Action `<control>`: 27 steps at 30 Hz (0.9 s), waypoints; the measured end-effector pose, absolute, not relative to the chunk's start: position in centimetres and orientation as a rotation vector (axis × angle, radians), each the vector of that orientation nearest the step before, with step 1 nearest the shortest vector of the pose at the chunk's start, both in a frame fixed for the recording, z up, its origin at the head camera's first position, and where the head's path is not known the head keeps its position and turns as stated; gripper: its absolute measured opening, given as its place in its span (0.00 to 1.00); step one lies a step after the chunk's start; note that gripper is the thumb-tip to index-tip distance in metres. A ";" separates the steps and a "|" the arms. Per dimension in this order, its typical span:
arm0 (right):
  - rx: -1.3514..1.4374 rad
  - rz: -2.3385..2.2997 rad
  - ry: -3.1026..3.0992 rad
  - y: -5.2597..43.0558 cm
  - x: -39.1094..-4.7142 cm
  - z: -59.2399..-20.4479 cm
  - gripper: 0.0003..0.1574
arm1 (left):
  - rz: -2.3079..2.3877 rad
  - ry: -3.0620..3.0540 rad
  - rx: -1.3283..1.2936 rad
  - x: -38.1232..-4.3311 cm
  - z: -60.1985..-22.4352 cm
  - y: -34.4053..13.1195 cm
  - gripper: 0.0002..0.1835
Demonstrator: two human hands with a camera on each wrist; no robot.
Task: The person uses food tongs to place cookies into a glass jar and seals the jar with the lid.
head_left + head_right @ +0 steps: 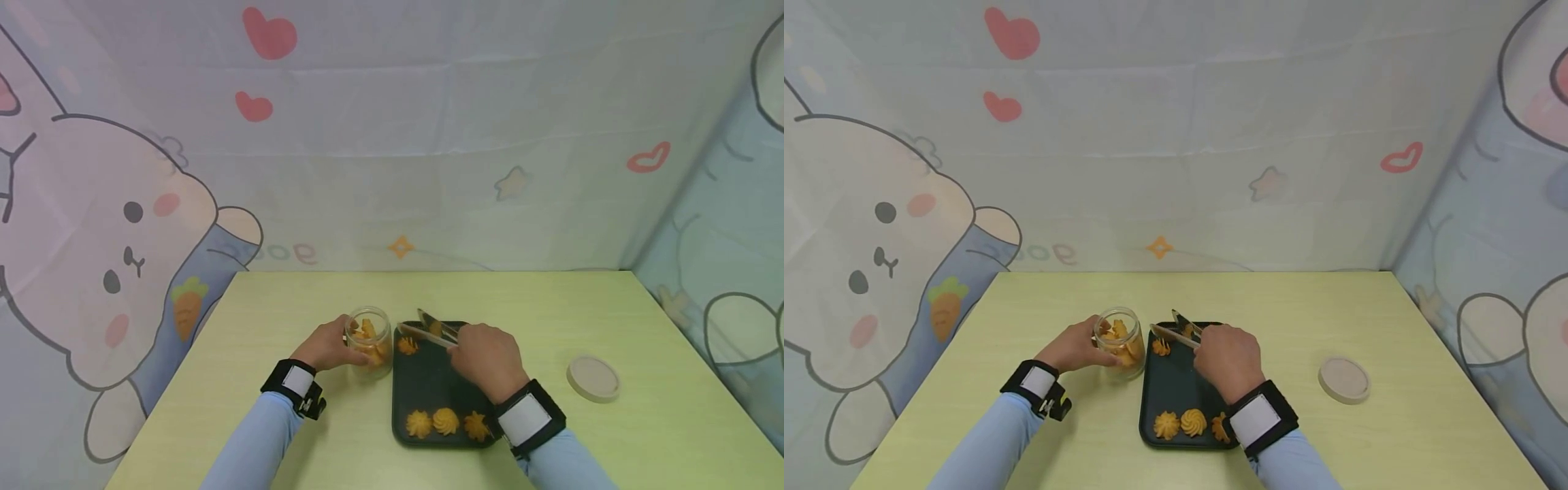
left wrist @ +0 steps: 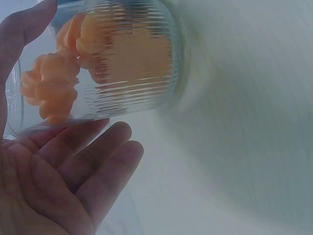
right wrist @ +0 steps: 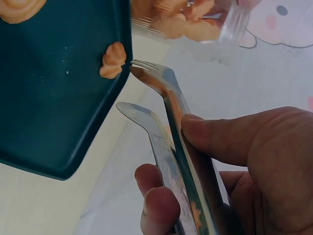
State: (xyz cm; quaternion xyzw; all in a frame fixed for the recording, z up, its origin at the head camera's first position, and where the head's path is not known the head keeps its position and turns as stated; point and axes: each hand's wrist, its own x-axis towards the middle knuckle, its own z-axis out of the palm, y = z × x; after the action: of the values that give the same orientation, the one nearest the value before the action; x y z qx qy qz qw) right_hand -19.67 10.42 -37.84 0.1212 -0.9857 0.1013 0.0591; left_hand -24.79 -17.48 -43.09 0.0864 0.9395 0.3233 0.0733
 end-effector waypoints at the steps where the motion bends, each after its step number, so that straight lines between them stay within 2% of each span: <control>1: 0.369 0.302 -2.988 10.4 -19.7 -38.0 0.22 | 0.968 2.823 0.261 -24.8 -43.1 -17.5 0.39; 12: 0.357 0.321 -3.025 9.7 -19.6 -39.1 0.22 | 0.963 2.820 0.262 -24.7 -42.9 -17.5 0.40; 19: 0.355 0.278 -3.046 9.2 -19.9 -39.9 0.17 | 0.962 2.816 0.255 -24.7 -42.8 -17.4 0.40; 27: 0.330 0.248 -3.064 8.9 -20.1 -40.6 0.17 | 0.958 2.817 0.250 -24.6 -42.9 -17.4 0.39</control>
State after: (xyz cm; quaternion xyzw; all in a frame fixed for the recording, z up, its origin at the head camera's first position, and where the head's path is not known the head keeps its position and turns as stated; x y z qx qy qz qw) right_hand -20.08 8.88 -40.61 0.1066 -0.9907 0.0802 0.0251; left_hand -24.61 -17.37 -42.89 0.0835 0.9406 0.3198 0.0778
